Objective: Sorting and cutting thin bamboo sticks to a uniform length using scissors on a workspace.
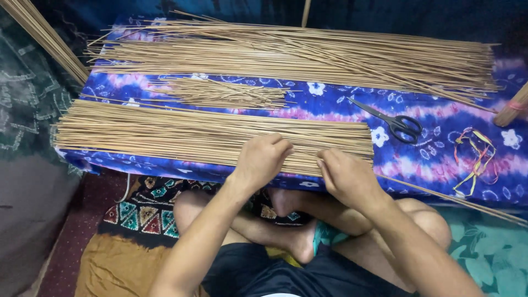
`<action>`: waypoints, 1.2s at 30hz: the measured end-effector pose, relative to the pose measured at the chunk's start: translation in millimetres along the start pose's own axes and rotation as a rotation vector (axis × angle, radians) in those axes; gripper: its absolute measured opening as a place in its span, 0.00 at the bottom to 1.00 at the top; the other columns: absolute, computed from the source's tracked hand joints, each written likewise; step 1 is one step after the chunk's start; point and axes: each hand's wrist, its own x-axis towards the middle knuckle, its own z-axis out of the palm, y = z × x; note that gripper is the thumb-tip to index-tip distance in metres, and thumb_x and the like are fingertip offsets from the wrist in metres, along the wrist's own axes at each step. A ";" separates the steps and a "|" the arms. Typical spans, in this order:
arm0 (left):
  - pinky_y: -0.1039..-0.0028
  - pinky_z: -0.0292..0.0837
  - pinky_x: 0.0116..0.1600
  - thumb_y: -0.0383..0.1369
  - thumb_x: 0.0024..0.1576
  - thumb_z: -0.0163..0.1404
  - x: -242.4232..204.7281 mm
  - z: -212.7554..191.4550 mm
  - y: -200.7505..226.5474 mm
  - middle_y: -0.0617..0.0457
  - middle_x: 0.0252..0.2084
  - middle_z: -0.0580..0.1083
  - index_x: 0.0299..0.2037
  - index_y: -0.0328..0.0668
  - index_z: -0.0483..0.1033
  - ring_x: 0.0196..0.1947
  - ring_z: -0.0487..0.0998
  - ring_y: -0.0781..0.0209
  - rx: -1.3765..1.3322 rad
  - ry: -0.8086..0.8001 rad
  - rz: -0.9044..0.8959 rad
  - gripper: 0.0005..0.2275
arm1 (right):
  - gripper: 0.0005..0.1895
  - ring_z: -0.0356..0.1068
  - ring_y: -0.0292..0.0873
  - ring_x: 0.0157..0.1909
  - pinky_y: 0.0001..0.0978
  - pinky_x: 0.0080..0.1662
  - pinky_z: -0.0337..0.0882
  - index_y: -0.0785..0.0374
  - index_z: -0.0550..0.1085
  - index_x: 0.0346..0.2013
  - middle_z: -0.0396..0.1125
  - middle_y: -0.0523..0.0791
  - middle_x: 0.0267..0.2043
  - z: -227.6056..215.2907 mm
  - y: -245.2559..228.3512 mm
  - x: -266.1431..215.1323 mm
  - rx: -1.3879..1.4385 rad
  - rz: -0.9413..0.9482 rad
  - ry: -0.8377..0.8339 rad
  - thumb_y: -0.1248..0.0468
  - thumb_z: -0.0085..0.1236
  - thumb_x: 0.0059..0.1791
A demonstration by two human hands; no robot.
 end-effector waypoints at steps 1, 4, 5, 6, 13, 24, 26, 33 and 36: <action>0.68 0.75 0.33 0.36 0.58 0.54 1.8 2.4 6.2 0.60 0.27 0.70 0.33 0.54 0.76 0.29 0.79 0.56 0.000 -0.001 0.000 0.03 | 0.08 0.76 0.50 0.39 0.44 0.39 0.76 0.51 0.72 0.45 0.69 0.43 0.33 8.4 -0.8 1.4 0.000 0.000 -0.001 0.58 0.47 0.54; 0.66 0.75 0.32 0.36 0.59 0.53 4.4 4.8 16.2 0.58 0.26 0.69 0.31 0.52 0.75 0.29 0.79 0.54 -0.038 0.006 0.037 0.05 | 0.06 0.75 0.48 0.39 0.41 0.38 0.75 0.48 0.71 0.42 0.66 0.40 0.34 19.8 0.2 2.4 -0.054 0.012 0.008 0.58 0.46 0.53; 0.65 0.75 0.32 0.36 0.59 0.54 4.0 2.4 13.2 0.58 0.26 0.69 0.31 0.51 0.75 0.28 0.79 0.53 -0.046 -0.002 0.039 0.05 | 0.07 0.75 0.50 0.40 0.44 0.39 0.75 0.49 0.71 0.43 0.67 0.41 0.34 14.3 3.2 1.3 -0.016 0.023 -0.021 0.59 0.46 0.53; 0.65 0.75 0.33 0.36 0.58 0.55 3.5 0.5 10.7 0.57 0.26 0.70 0.32 0.50 0.75 0.28 0.79 0.52 -0.055 -0.010 0.040 0.04 | 0.08 0.76 0.52 0.41 0.46 0.39 0.75 0.50 0.71 0.44 0.68 0.43 0.35 8.7 6.6 -0.4 0.022 0.033 -0.052 0.61 0.45 0.53; 0.67 0.75 0.34 0.34 0.59 0.55 -8.5 -17.6 -29.0 0.58 0.27 0.71 0.35 0.51 0.77 0.30 0.80 0.53 -0.006 -0.012 -0.018 0.02 | 0.09 0.77 0.53 0.43 0.47 0.41 0.77 0.51 0.72 0.46 0.72 0.45 0.37 -15.4 47.1 -21.2 0.015 0.163 -0.113 0.60 0.45 0.55; 0.66 0.75 0.36 0.36 0.59 0.55 3.9 18.6 20.0 0.59 0.27 0.71 0.32 0.53 0.76 0.31 0.79 0.55 -0.088 0.011 0.087 0.04 | 0.08 0.76 0.54 0.43 0.51 0.40 0.75 0.48 0.69 0.45 0.69 0.43 0.37 9.7 -3.3 2.3 0.036 0.077 -0.218 0.59 0.42 0.53; 0.65 0.74 0.38 0.36 0.59 0.55 3.6 6.4 4.0 0.59 0.28 0.72 0.33 0.52 0.77 0.33 0.80 0.54 -0.090 -0.018 0.085 0.04 | 0.08 0.76 0.56 0.43 0.52 0.41 0.75 0.50 0.70 0.45 0.71 0.45 0.36 -9.9 -2.1 3.7 0.103 0.117 -0.275 0.61 0.42 0.54; 0.56 0.51 0.67 0.36 0.60 0.58 -9.5 -6.6 -38.9 0.58 0.51 0.73 0.51 0.50 0.77 0.58 0.70 0.56 0.084 0.226 -0.065 0.11 | 0.09 0.80 0.48 0.24 0.43 0.39 0.78 0.58 0.75 0.38 0.75 0.47 0.21 -52.8 11.5 17.9 0.482 0.401 -0.544 0.64 0.45 0.53; 0.65 0.63 0.50 0.39 0.61 0.56 -26.3 23.4 -40.2 0.61 0.43 0.69 0.50 0.54 0.77 0.45 0.73 0.58 -0.106 0.362 -0.261 0.09 | 0.11 0.73 0.47 0.18 0.38 0.24 0.78 0.67 0.76 0.41 0.70 0.50 0.21 -26.7 34.1 20.5 0.867 0.539 -0.553 0.69 0.44 0.53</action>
